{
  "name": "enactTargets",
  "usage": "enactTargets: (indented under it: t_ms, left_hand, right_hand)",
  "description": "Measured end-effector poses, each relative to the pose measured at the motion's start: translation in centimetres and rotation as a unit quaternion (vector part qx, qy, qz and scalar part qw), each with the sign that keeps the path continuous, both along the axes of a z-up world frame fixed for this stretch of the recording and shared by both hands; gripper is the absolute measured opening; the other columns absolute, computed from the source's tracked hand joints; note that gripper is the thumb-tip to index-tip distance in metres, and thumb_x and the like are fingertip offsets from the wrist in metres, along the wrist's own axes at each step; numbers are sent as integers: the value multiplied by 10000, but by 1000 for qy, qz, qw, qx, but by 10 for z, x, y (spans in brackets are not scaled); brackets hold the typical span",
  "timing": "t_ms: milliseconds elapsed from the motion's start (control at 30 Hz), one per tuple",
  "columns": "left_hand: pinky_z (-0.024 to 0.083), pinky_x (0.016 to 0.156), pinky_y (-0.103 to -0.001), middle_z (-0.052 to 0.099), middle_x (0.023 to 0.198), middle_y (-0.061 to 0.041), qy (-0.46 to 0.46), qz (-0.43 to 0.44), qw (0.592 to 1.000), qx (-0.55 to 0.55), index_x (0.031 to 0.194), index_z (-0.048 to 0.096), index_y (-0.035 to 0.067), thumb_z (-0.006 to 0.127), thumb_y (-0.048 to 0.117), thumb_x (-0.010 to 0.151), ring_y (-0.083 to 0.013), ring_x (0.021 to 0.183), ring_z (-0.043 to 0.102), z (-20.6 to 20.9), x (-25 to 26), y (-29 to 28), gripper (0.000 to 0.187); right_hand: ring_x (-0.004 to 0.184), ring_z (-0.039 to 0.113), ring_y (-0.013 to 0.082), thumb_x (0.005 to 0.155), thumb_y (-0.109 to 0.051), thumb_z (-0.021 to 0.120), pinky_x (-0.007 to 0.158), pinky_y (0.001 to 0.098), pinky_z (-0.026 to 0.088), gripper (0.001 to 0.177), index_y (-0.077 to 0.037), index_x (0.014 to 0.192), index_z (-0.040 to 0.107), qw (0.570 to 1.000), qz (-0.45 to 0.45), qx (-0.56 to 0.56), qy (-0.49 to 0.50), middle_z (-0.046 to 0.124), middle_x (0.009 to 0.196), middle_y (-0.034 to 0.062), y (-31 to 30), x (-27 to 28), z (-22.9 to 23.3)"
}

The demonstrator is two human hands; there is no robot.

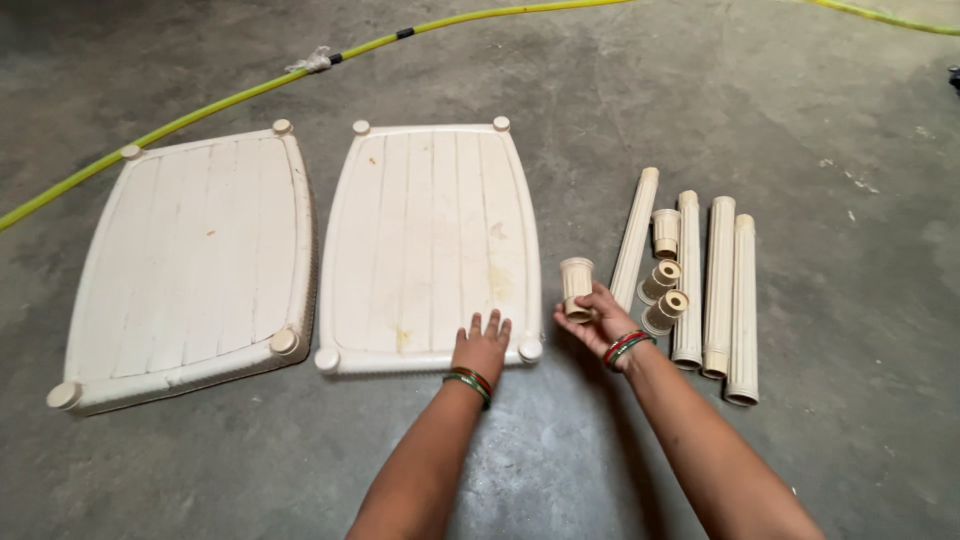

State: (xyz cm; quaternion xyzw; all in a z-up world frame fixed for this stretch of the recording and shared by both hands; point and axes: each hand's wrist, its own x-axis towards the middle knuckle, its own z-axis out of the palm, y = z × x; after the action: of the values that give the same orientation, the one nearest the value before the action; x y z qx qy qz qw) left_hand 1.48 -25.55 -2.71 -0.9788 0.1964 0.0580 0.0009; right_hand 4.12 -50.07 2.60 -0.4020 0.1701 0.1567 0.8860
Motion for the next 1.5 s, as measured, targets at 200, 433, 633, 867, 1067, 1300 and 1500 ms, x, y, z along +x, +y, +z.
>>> enactTargets:
  t_ms: [200,433,633,867,1067,1300,1500]
  left_hand:
    - [488,1012,-529,374,1610,-126,-43,7,999,1,1527,432,130,479,147,994,-418,1401,444,-23,34,8,536]
    - [547,940,-491,438,1571,-135,-47,-2,999,-23,1478,503,124,496,123,983,-421,1346,512,-17,52,5,496]
    - [551,937,-476,446,1564,-142,-34,-4,998,-48,1474,507,108,509,128,974,-415,1336,525,-14,56,7,500]
    - [561,930,-457,459,1560,-146,-45,-29,996,-72,1461,522,86,515,127,980,-397,1334,536,-22,58,11,483]
    - [539,958,-460,469,1551,-155,-81,-45,993,-73,1455,518,72,511,117,972,-395,1330,532,-34,51,16,486]
    - [485,1043,-427,455,1567,-146,-76,-82,990,-90,1452,505,39,518,74,947,-367,1372,505,-44,40,38,507]
    - [451,1061,-468,464,1549,-128,-91,-109,985,-98,1418,539,88,522,78,909,-344,1378,477,-11,30,53,509]
  right_hand:
    - [970,688,308,632,24,758,798,495,640,908,-203,1362,268,936,56,-330,-111,565,1186,160,29,-10,9]
    - [1005,683,353,633,-288,969,872,436,567,952,-141,1322,328,681,-4,-682,-268,656,1093,214,55,-8,10]
    - [1102,703,382,699,-188,859,922,434,567,771,-163,1372,485,610,163,-687,-359,713,1202,212,56,11,42]
    - [1041,676,417,759,-273,851,893,463,555,716,-117,1310,423,536,282,-767,-211,646,1182,227,81,14,55]
    - [1108,676,395,740,-635,765,949,459,554,966,-72,1445,419,579,206,-789,9,679,1209,233,58,1,15]
    - [1210,624,335,707,-785,754,1030,402,516,945,-85,1331,636,469,276,-838,44,638,1300,215,-7,-14,-8]
    - [1123,651,354,772,-485,751,1005,443,519,550,-93,1157,718,471,153,-844,-207,690,1208,178,53,10,-28]
